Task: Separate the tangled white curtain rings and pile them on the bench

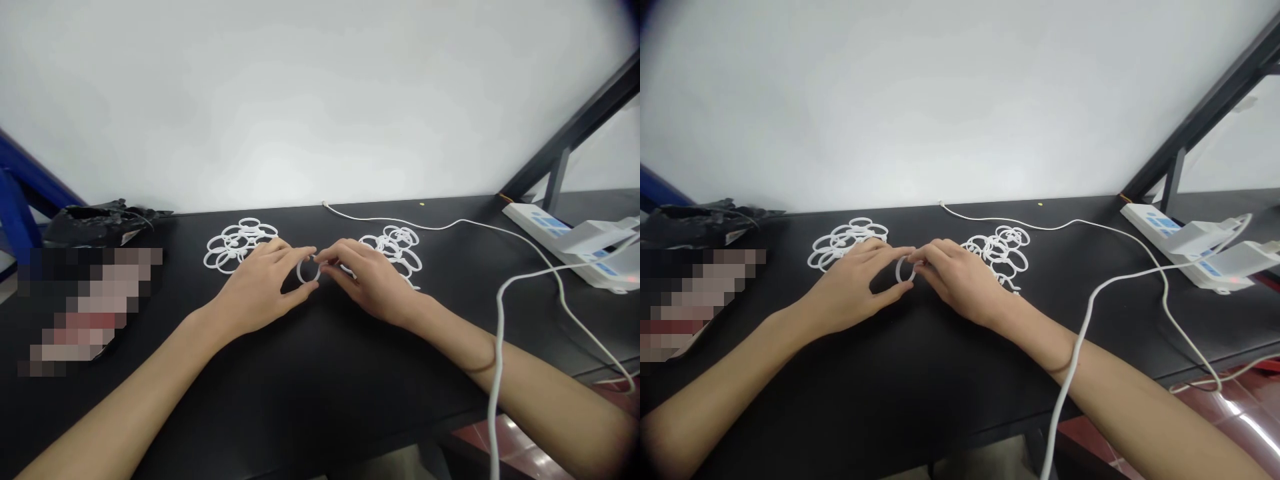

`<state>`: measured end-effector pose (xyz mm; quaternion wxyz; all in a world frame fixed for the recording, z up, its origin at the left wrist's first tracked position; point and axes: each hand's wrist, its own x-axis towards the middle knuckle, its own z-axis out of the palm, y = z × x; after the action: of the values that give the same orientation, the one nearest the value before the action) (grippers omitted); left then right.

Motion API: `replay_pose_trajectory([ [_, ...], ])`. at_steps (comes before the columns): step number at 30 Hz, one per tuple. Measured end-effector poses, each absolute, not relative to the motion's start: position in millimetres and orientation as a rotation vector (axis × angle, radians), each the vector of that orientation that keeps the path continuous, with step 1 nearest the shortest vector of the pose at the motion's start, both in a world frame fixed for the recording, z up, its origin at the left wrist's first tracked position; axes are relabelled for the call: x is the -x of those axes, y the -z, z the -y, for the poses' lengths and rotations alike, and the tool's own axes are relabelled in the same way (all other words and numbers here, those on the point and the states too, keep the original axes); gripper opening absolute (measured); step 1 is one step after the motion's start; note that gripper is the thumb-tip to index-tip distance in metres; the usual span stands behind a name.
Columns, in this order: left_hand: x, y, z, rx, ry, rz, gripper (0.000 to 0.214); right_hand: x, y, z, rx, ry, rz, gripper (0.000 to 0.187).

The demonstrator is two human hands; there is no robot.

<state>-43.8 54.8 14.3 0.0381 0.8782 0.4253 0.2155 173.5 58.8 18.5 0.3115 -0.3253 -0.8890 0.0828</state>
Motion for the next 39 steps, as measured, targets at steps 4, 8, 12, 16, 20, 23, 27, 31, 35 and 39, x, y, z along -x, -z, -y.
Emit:
replay_pose_trajectory([
  [4,41,-14,-52,-2.68,-0.683,-1.268,0.04,-174,-21,-58,0.835,-0.273,2.326,0.012],
  [8,39,-13,-51,-2.698,-0.717,-1.209,0.038,-174,-21,-57,0.824,-0.275,2.319,0.012],
  [12,41,-14,-53,-2.692,-0.716,-1.26,0.039,-173,-19,-58,0.9,-0.256,2.287,0.012],
  [16,54,-19,-62,-2.555,-0.761,-1.629,0.044,-179,-18,-66,1.06,-0.194,2.289,0.031],
  [20,78,-17,-78,-2.406,-0.791,-1.963,0.042,-188,-19,-73,1.211,-0.016,2.337,0.025],
  [23,93,-9,-87,-2.445,-0.735,-2.032,0.041,-191,-20,-75,1.293,0.097,2.38,0.023],
  [27,97,-3,-90,-2.462,-0.616,-2.089,0.044,-193,-20,-75,1.351,0.188,2.429,0.026],
  [31,94,-5,-88,-2.457,-0.637,-2.094,0.045,-196,-21,-75,1.404,0.299,2.423,0.026],
  [35,94,-5,-88,-2.46,-0.641,-2.063,0.041,-200,-21,-76,1.52,0.344,2.408,0.028],
  [39,93,-5,-87,-2.443,-0.603,-2.048,0.04,-200,-21,-75,1.561,0.298,2.451,0.027],
])
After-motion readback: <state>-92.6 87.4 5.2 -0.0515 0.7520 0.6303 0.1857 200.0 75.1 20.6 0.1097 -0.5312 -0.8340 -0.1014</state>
